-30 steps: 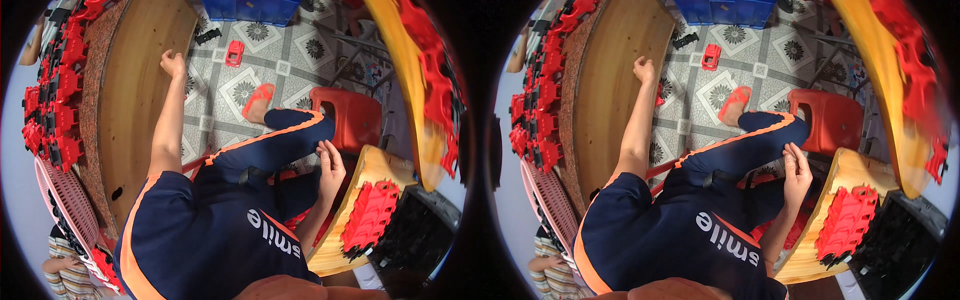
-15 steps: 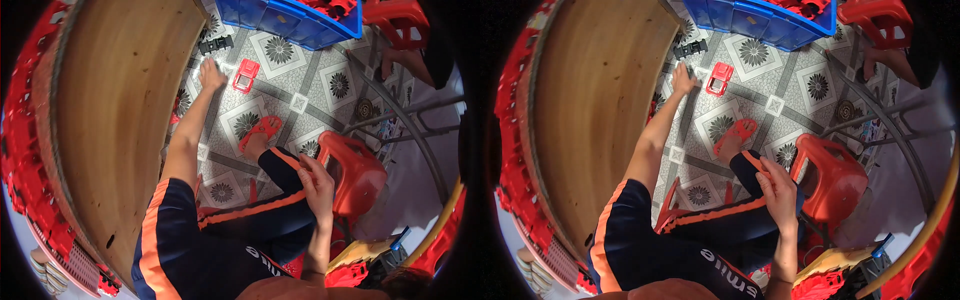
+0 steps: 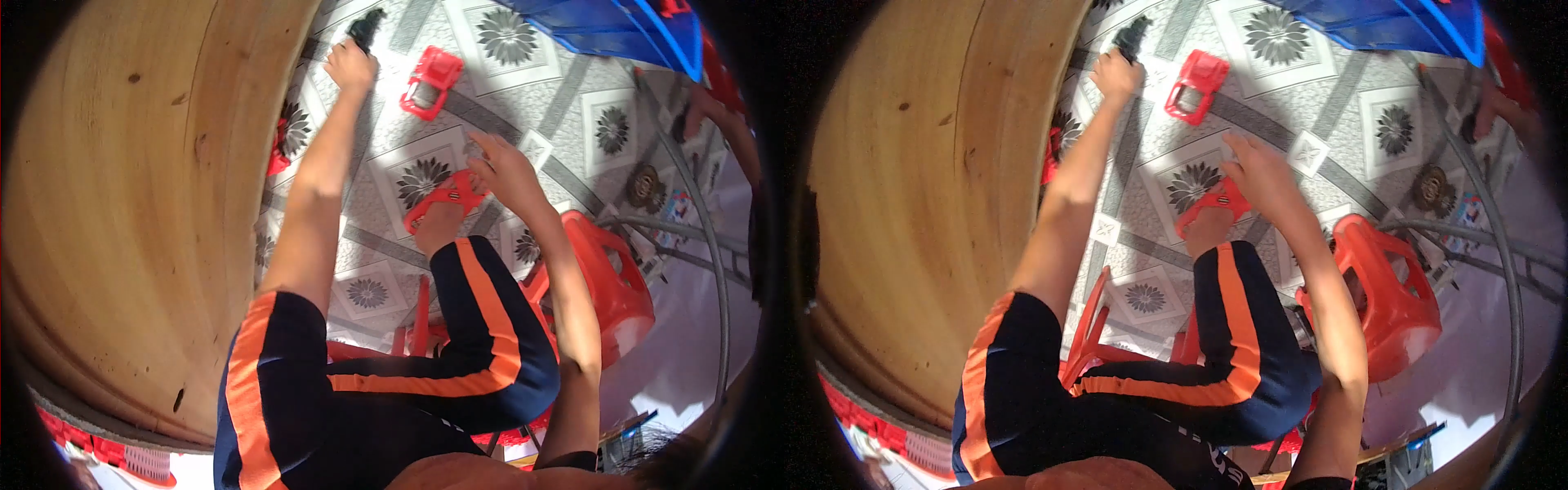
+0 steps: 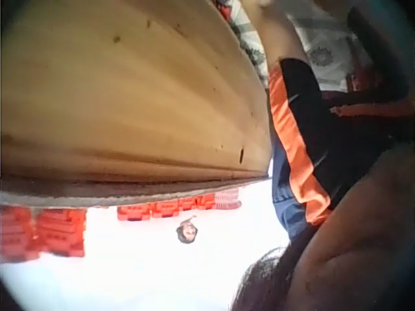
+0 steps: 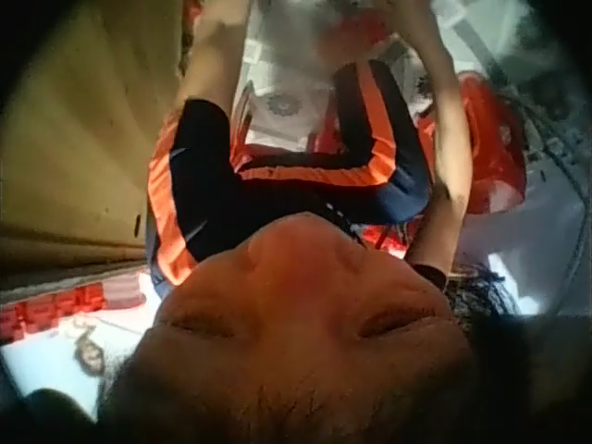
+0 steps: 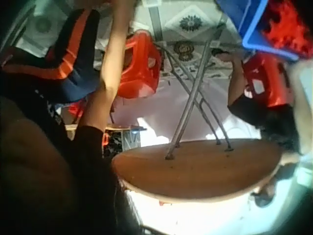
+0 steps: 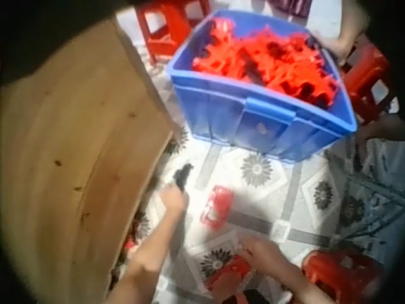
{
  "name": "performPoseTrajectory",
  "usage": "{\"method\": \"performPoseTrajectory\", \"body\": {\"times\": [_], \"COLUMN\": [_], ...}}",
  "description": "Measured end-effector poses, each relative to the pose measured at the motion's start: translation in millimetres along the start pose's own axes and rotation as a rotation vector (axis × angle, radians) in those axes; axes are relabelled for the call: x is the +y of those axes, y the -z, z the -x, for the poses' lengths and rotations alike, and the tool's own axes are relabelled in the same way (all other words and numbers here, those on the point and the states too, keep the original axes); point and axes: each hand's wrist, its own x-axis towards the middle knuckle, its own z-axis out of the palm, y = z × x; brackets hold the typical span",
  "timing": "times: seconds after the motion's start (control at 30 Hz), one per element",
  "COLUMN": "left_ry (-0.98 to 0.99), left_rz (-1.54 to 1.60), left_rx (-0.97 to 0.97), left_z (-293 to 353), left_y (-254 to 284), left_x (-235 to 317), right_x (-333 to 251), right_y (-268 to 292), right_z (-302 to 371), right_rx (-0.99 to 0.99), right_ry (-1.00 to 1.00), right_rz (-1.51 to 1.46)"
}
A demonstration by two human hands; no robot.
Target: The person assembles toy cars by hand, fitting plastic inserts into toy car shells.
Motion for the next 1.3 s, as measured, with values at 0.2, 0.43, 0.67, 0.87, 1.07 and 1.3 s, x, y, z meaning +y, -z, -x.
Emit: {"method": "performPoseTrajectory", "body": {"times": [0.2, 0.43, 0.67, 0.87, 1.07, 1.3], "left_ry": [-0.137, 0.263, 0.466, 0.545, -0.162, 0.162], "left_rz": [0.366, -0.004, -0.007, 0.018, 0.278, 0.852], "left_rx": [0.015, 0.187, 0.294, 0.083, -0.238, -0.552], "left_z": [173.7, 192.8, 191.0, 187.7, 235.7, 297.8], "left_y": [-1.5, 17.3, 3.2, -1.8, -3.5, 73.4], "left_x": [-61.4, -161.4, -180.4, -205.7, -168.5, -19.3], "right_x": [30.8, 72.6, 69.5, 66.8, 59.1, 57.6], "right_y": [-109.3, -110.5, -110.1, -108.2, -107.2, -99.1], "right_z": [-83.7, -85.8, -38.2, -6.0, 7.1, 28.9], "right_rx": [0.27, 0.477, 0.51, 0.526, 0.522, 0.391], "right_ry": [0.276, 0.308, 0.236, 0.089, 0.043, -0.04], "right_rz": [0.445, 0.54, 0.42, 0.316, 0.218, 0.104]}}
